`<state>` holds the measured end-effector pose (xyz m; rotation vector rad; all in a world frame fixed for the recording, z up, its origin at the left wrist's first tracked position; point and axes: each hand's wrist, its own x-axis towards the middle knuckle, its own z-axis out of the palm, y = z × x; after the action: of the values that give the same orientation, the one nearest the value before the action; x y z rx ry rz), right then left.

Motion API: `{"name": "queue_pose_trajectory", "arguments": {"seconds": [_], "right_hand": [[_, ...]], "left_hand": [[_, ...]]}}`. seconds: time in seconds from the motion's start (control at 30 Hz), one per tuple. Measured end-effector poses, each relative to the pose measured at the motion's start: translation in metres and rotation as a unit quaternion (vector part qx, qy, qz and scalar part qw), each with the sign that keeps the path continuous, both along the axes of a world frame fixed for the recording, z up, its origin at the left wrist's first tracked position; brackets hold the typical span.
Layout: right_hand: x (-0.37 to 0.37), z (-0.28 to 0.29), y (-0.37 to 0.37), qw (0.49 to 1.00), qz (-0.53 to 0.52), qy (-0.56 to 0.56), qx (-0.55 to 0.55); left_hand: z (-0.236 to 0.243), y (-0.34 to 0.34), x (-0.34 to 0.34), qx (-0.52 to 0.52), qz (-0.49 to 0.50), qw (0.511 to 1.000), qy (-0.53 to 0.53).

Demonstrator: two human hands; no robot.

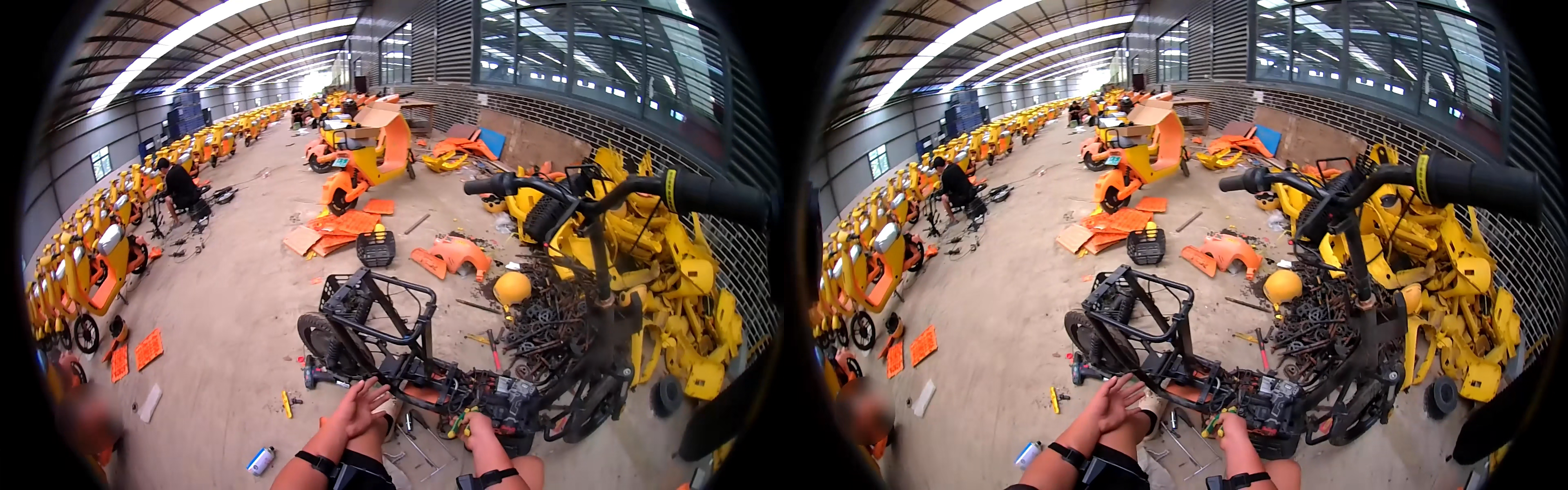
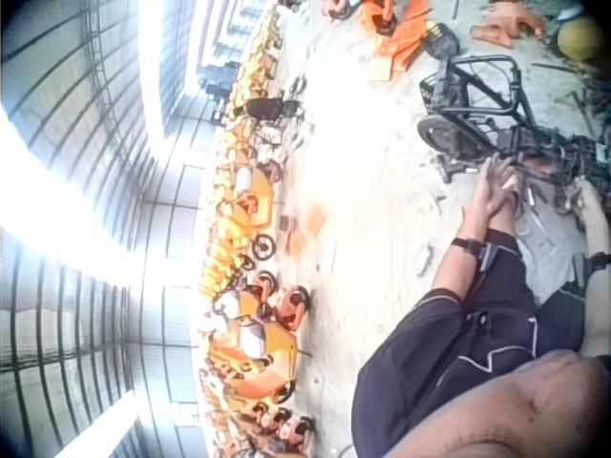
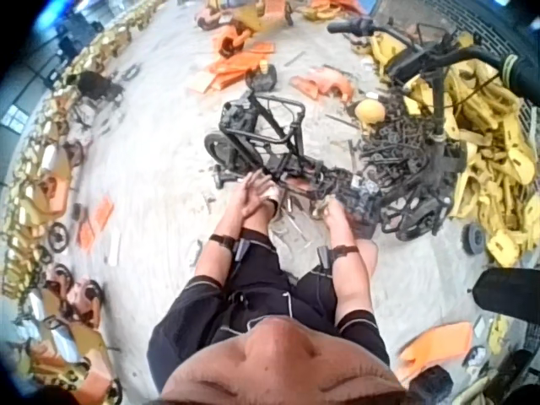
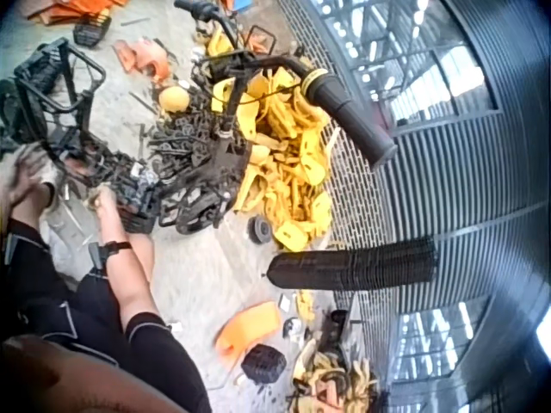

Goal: The person uses pliers and a hammer to work on the internal wiring and frame of an electric scooter, pulling on cables and striking a component with the tool.

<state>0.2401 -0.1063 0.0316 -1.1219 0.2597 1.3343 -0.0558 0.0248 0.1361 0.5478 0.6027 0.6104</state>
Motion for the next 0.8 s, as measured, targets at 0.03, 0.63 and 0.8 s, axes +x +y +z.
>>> {"name": "queue_pose_trajectory", "arguments": {"seconds": [0.03, 0.63, 0.8], "right_hand": [[0.0, -0.002, 0.0, 1.0, -0.001, 0.014, 0.004], [0.0, 0.023, -0.001, 0.999, 0.039, -0.011, 0.014], [-0.001, 0.025, 0.004, 0.998, 0.048, -0.041, 0.004]], "left_hand": [[-0.001, 0.0, 0.001, -0.002, 0.0, 1.0, 0.009], [-0.012, -0.007, 0.011, 0.011, -0.024, 0.998, 0.055], [-0.008, -0.012, 0.019, 0.004, -0.024, 0.999, 0.046]]}}
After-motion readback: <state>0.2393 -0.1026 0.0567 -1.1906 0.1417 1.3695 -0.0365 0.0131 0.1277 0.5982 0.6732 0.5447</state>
